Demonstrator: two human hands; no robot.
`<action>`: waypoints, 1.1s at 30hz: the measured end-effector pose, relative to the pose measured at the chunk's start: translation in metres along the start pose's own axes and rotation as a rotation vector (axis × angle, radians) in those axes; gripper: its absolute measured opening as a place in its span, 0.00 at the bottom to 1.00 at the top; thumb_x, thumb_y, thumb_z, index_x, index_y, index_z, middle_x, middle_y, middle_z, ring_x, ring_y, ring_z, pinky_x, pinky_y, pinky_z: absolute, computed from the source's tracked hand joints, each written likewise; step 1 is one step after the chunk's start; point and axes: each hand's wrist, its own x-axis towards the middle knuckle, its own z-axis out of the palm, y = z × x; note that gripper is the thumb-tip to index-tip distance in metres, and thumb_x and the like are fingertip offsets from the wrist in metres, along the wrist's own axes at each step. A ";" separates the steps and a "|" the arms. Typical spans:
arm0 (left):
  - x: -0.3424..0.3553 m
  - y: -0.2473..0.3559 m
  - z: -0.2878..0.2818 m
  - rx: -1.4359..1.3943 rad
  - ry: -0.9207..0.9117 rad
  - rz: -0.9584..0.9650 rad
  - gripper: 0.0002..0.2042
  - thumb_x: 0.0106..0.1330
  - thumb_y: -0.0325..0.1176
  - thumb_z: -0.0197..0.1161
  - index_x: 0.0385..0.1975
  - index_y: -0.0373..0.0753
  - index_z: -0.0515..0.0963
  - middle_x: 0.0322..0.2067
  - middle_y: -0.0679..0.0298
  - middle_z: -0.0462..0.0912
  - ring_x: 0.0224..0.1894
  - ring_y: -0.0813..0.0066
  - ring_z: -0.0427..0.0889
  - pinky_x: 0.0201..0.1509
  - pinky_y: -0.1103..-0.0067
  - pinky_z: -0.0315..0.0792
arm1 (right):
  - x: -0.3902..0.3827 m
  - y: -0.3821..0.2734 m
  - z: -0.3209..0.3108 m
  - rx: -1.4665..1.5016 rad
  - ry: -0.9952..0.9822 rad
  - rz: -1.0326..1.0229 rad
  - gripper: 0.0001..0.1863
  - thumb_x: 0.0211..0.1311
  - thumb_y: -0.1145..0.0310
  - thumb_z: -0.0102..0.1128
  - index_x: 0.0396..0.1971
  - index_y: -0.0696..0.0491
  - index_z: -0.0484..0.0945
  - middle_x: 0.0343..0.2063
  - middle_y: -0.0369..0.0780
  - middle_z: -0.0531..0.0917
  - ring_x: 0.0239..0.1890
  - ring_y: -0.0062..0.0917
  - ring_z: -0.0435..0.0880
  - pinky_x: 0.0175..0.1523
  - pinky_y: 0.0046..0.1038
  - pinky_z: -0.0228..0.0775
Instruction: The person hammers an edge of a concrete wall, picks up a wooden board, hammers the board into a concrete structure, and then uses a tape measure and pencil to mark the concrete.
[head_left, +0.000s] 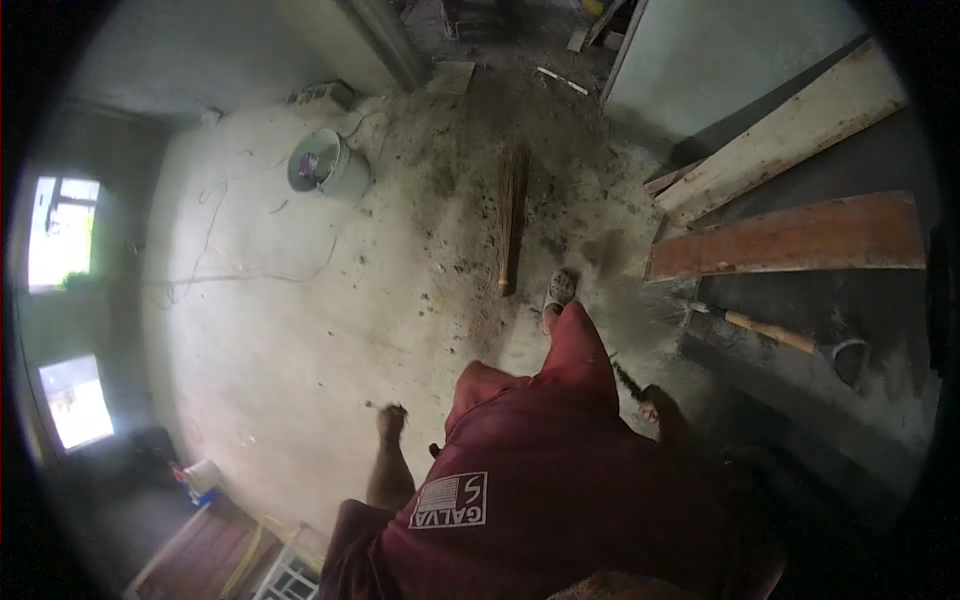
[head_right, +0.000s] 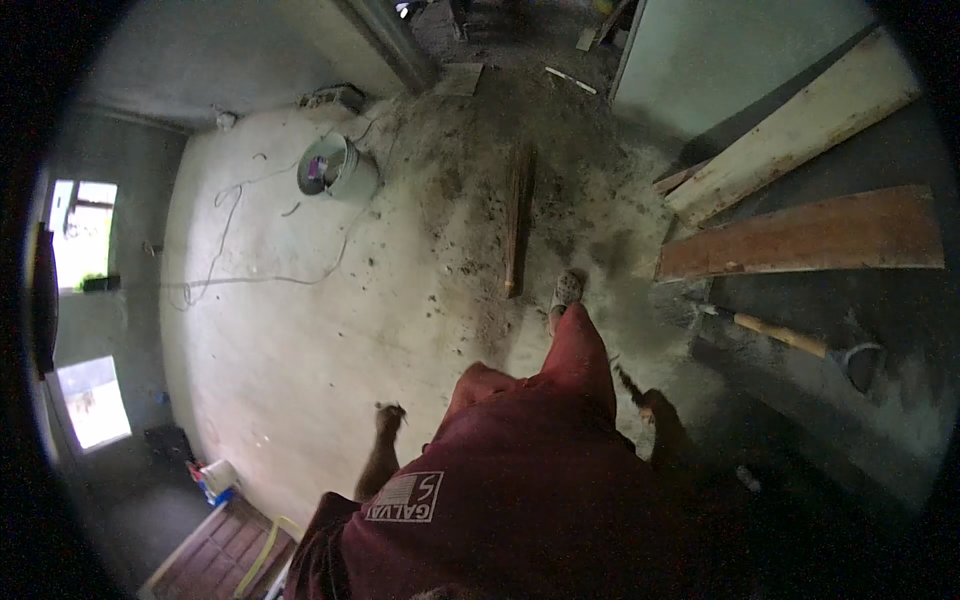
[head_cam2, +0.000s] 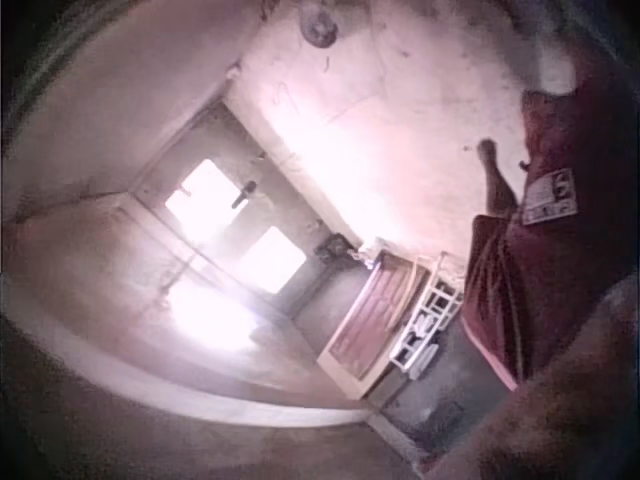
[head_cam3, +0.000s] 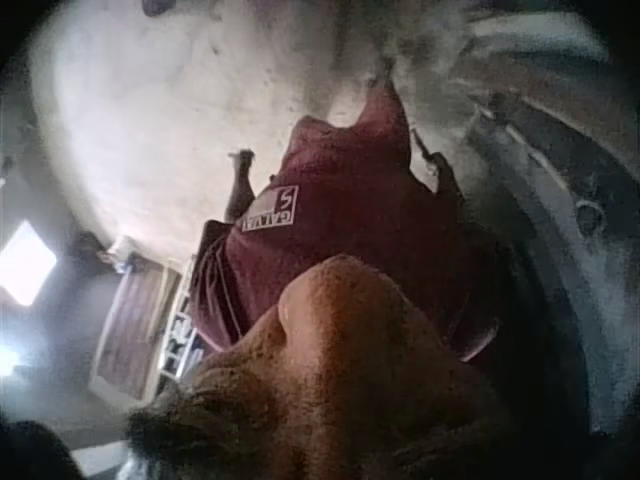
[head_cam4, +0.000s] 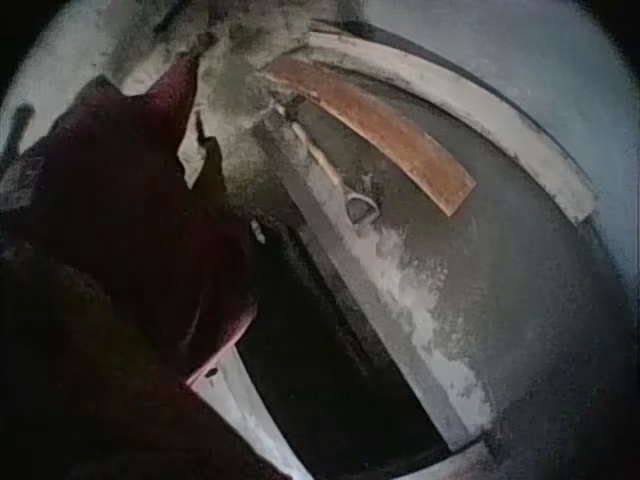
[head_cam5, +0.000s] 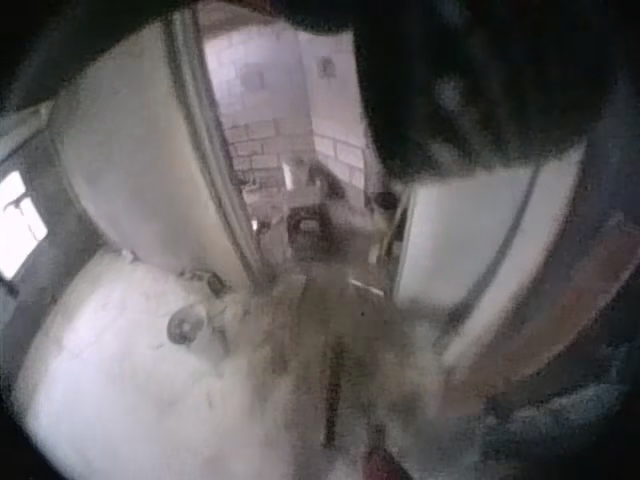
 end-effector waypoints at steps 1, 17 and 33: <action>-0.008 0.028 -0.002 0.005 -0.122 0.013 0.10 0.60 0.42 0.61 0.27 0.45 0.85 0.31 0.59 0.86 0.34 0.59 0.85 0.38 0.66 0.77 | 0.008 -0.011 -0.039 0.011 0.026 0.002 0.12 0.65 0.67 0.57 0.41 0.59 0.82 0.30 0.48 0.84 0.27 0.36 0.85 0.32 0.40 0.77; 0.423 0.222 -0.133 -0.236 0.126 0.397 0.05 0.58 0.32 0.57 0.27 0.44 0.80 0.29 0.58 0.82 0.35 0.57 0.82 0.36 0.65 0.75 | -0.065 -0.277 -0.362 0.595 0.404 -0.347 0.21 0.73 0.51 0.44 0.45 0.55 0.73 0.18 0.39 0.69 0.15 0.27 0.67 0.22 0.34 0.67; 0.833 0.500 -0.455 -0.658 0.002 0.156 0.13 0.61 0.35 0.61 0.42 0.35 0.82 0.38 0.56 0.85 0.40 0.68 0.82 0.44 0.73 0.74 | -0.067 -0.558 -0.604 0.667 0.295 -0.869 0.23 0.69 0.45 0.50 0.33 0.53 0.75 0.17 0.33 0.72 0.19 0.20 0.72 0.25 0.27 0.64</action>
